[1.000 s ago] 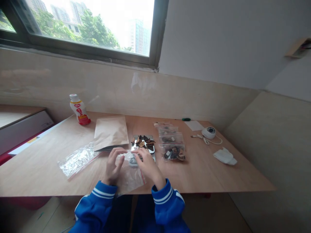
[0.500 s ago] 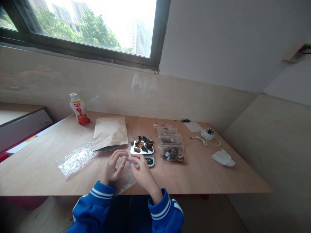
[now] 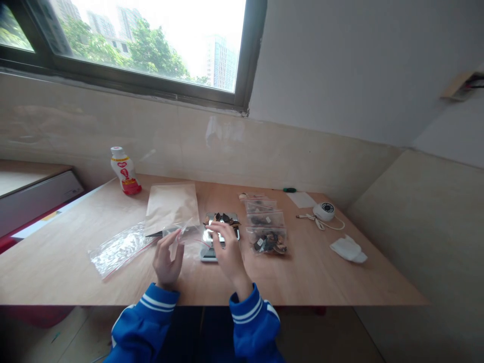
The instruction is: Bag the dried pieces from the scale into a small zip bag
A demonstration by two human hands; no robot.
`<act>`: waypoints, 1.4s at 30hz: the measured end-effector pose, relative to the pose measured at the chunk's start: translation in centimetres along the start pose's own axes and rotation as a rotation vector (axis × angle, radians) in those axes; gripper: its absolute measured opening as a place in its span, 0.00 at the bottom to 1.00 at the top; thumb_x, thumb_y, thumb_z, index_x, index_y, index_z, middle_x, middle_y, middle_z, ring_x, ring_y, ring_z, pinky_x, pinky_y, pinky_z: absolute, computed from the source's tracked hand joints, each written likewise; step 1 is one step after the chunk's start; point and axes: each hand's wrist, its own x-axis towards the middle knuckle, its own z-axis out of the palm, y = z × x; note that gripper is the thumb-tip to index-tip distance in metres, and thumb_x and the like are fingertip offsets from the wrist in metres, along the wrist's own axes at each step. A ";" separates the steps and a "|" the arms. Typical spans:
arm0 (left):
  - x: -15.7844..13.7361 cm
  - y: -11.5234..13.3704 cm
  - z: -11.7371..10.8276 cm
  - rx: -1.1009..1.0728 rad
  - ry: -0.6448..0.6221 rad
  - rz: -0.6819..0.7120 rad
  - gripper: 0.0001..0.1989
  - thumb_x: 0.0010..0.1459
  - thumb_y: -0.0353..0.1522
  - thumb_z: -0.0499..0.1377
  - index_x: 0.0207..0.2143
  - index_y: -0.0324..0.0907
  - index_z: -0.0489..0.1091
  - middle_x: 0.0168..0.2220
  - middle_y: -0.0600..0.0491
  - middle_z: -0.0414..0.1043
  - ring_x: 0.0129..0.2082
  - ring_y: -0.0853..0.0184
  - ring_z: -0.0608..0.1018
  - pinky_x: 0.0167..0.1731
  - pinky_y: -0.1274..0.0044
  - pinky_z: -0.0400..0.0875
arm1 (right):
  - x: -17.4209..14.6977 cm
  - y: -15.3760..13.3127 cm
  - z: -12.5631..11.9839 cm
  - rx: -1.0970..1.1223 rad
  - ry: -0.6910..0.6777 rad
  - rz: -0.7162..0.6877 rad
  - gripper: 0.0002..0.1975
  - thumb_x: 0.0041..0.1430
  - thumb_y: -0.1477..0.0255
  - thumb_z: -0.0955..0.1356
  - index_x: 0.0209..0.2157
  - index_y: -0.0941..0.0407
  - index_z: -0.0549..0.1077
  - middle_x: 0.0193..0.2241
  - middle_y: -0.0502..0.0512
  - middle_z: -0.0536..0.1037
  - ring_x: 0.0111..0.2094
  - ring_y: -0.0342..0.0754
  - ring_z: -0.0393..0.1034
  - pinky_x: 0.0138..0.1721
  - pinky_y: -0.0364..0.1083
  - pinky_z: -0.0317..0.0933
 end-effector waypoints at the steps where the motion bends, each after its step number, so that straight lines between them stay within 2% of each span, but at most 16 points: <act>1: 0.1 0.1 0.0 0.005 0.005 -0.010 0.22 0.56 0.23 0.57 0.54 0.42 0.65 0.45 0.48 0.73 0.45 0.64 0.75 0.44 0.71 0.72 | 0.2 1.5 -0.2 -0.106 0.070 0.027 0.14 0.63 0.71 0.59 0.46 0.54 0.73 0.48 0.59 0.72 0.53 0.51 0.64 0.57 0.55 0.56; 3: 0.2 0.2 0.0 0.008 0.012 -0.017 0.23 0.56 0.24 0.58 0.54 0.42 0.65 0.46 0.47 0.72 0.45 0.64 0.75 0.45 0.71 0.72 | 0.6 4.7 -0.6 -0.296 0.093 0.068 0.21 0.59 0.67 0.64 0.53 0.58 0.67 0.54 0.65 0.67 0.58 0.57 0.58 0.58 0.59 0.53; 5: 0.3 0.4 0.0 0.006 0.013 -0.014 0.23 0.56 0.24 0.58 0.55 0.43 0.65 0.47 0.47 0.72 0.46 0.63 0.75 0.45 0.71 0.72 | 0.9 7.4 -0.9 -0.410 0.029 0.112 0.26 0.56 0.65 0.66 0.56 0.59 0.64 0.57 0.67 0.64 0.60 0.61 0.54 0.58 0.62 0.52; 9: 0.3 0.4 0.0 0.001 0.005 -0.022 0.23 0.56 0.24 0.58 0.55 0.44 0.65 0.48 0.47 0.72 0.47 0.63 0.75 0.46 0.70 0.72 | 1.0 9.6 -1.4 -0.508 -0.087 0.104 0.21 0.56 0.67 0.67 0.51 0.59 0.68 0.51 0.64 0.71 0.54 0.59 0.61 0.55 0.58 0.57; 12: 0.2 0.2 0.1 0.005 -0.004 -0.032 0.21 0.57 0.26 0.58 0.54 0.43 0.66 0.47 0.47 0.73 0.47 0.63 0.76 0.46 0.70 0.73 | 0.9 9.4 -1.7 -0.521 -0.077 0.093 0.17 0.56 0.67 0.68 0.46 0.56 0.71 0.45 0.60 0.74 0.48 0.56 0.66 0.49 0.56 0.61; 16: 0.1 0.1 0.2 0.002 -0.016 -0.042 0.19 0.58 0.27 0.57 0.53 0.43 0.67 0.47 0.47 0.73 0.46 0.63 0.76 0.45 0.70 0.73 | 0.7 9.2 -1.9 -0.517 -0.026 0.099 0.13 0.54 0.68 0.70 0.42 0.55 0.73 0.42 0.59 0.75 0.44 0.56 0.67 0.47 0.55 0.61; 22: 0.1 0.0 0.2 -0.010 -0.031 -0.051 0.19 0.57 0.25 0.58 0.51 0.43 0.68 0.46 0.48 0.73 0.46 0.63 0.76 0.46 0.69 0.73 | 0.7 9.5 -1.9 -0.336 0.055 0.135 0.06 0.54 0.71 0.67 0.36 0.55 0.73 0.36 0.56 0.75 0.37 0.51 0.71 0.40 0.50 0.66; 26: 0.2 0.0 0.2 -0.015 -0.034 -0.049 0.19 0.56 0.24 0.58 0.51 0.42 0.68 0.46 0.47 0.73 0.46 0.63 0.76 0.46 0.69 0.74 | 0.9 9.6 -1.8 -0.273 0.115 0.155 0.05 0.53 0.72 0.67 0.33 0.56 0.74 0.35 0.57 0.75 0.32 0.49 0.71 0.36 0.49 0.67; 33: 0.2 0.0 0.3 -0.017 -0.041 -0.055 0.17 0.58 0.27 0.57 0.51 0.42 0.68 0.46 0.47 0.74 0.46 0.62 0.76 0.46 0.68 0.74 | 1.4 9.2 -2.2 -0.190 0.184 0.179 0.07 0.54 0.69 0.66 0.31 0.57 0.74 0.34 0.59 0.76 0.32 0.50 0.72 0.33 0.48 0.68; 38: 0.1 -0.1 0.3 -0.020 -0.052 -0.063 0.17 0.58 0.29 0.57 0.51 0.42 0.68 0.46 0.47 0.74 0.46 0.62 0.76 0.46 0.67 0.74 | 2.1 6.8 -2.5 -0.125 0.206 0.208 0.08 0.53 0.69 0.67 0.32 0.58 0.75 0.35 0.59 0.77 0.31 0.49 0.72 0.33 0.48 0.69; 42: 0.1 -0.1 0.3 -0.035 -0.092 -0.071 0.19 0.58 0.29 0.57 0.52 0.43 0.67 0.47 0.47 0.73 0.47 0.61 0.76 0.46 0.67 0.73 | 2.6 2.7 -2.5 0.003 0.116 0.199 0.08 0.52 0.68 0.69 0.33 0.57 0.76 0.36 0.57 0.78 0.32 0.47 0.72 0.35 0.46 0.68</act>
